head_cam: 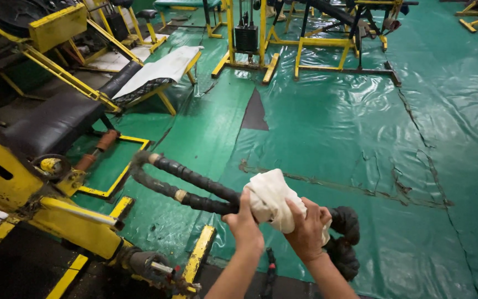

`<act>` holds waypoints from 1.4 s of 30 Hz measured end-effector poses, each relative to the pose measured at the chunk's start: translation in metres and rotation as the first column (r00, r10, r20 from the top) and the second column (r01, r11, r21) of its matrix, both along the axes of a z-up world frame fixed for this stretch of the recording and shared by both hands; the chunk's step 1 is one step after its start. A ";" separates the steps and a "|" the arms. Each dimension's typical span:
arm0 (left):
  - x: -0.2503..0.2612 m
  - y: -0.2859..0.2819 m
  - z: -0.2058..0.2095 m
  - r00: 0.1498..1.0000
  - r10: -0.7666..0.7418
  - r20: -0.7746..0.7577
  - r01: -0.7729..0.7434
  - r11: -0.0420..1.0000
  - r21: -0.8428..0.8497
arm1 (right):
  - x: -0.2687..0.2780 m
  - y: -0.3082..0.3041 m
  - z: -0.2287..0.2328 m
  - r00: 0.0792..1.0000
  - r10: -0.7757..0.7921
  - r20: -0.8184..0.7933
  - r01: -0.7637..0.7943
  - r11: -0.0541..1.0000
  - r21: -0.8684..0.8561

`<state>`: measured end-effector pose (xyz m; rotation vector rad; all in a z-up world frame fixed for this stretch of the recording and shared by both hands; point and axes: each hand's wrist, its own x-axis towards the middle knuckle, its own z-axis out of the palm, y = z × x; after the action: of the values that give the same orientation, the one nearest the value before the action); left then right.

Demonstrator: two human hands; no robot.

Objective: The recorder is cleaning gym equipment attachments using a white cloth.

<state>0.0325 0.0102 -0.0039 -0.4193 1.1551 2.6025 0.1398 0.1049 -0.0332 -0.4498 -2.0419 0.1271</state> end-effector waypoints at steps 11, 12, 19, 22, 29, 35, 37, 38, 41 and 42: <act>-0.068 0.007 -0.056 0.987 0.118 0.109 -0.112 0.992 -0.054 | 0.030 0.025 0.002 0.871 0.471 -0.142 -0.487 0.786 -0.380; -0.072 0.004 -0.059 0.987 0.116 0.107 -0.111 0.993 -0.052 | 0.032 0.035 -0.011 0.871 0.469 -0.143 -0.486 0.788 -0.378; -0.099 -0.017 -0.057 0.953 0.121 -0.277 -0.103 0.992 0.077 | 0.044 0.078 -0.039 0.883 0.033 -0.469 -0.404 0.562 -0.721; -0.086 -0.024 -0.018 0.931 0.082 -0.357 0.008 0.970 0.244 | 0.024 0.044 -0.014 0.919 0.134 -0.371 -0.379 0.564 -0.734; -0.050 -0.034 0.045 0.921 -0.105 -0.375 0.173 0.973 0.153 | -0.029 -0.054 0.061 0.915 0.393 0.091 -0.391 0.920 -0.031; -0.062 -0.047 0.039 0.719 -0.041 -0.694 0.377 0.862 0.340 | -0.005 -0.008 -0.004 0.812 0.569 0.130 -0.547 0.820 -0.171; -0.068 -0.055 0.045 0.705 -0.056 -0.707 0.352 0.893 0.281 | 0.008 0.010 -0.029 0.837 0.526 0.153 -0.481 0.839 -0.254; -0.070 -0.060 0.047 0.694 -0.073 -0.716 0.324 0.920 0.220 | 0.015 0.019 -0.041 0.858 0.481 0.181 -0.406 0.850 -0.335; -0.070 -0.065 0.059 0.662 -0.079 -0.745 0.311 0.934 0.177 | 0.029 0.053 -0.045 0.957 0.228 0.180 -0.112 0.861 -0.496; -0.069 -0.066 0.054 0.662 -0.080 -0.745 0.310 0.935 0.175 | 0.029 0.055 -0.044 0.956 0.230 0.181 -0.112 0.860 -0.498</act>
<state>-0.0365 -0.0557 0.0502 0.8601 0.8865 2.7165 0.1686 0.1597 -0.0770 -0.6112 -2.2786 0.7424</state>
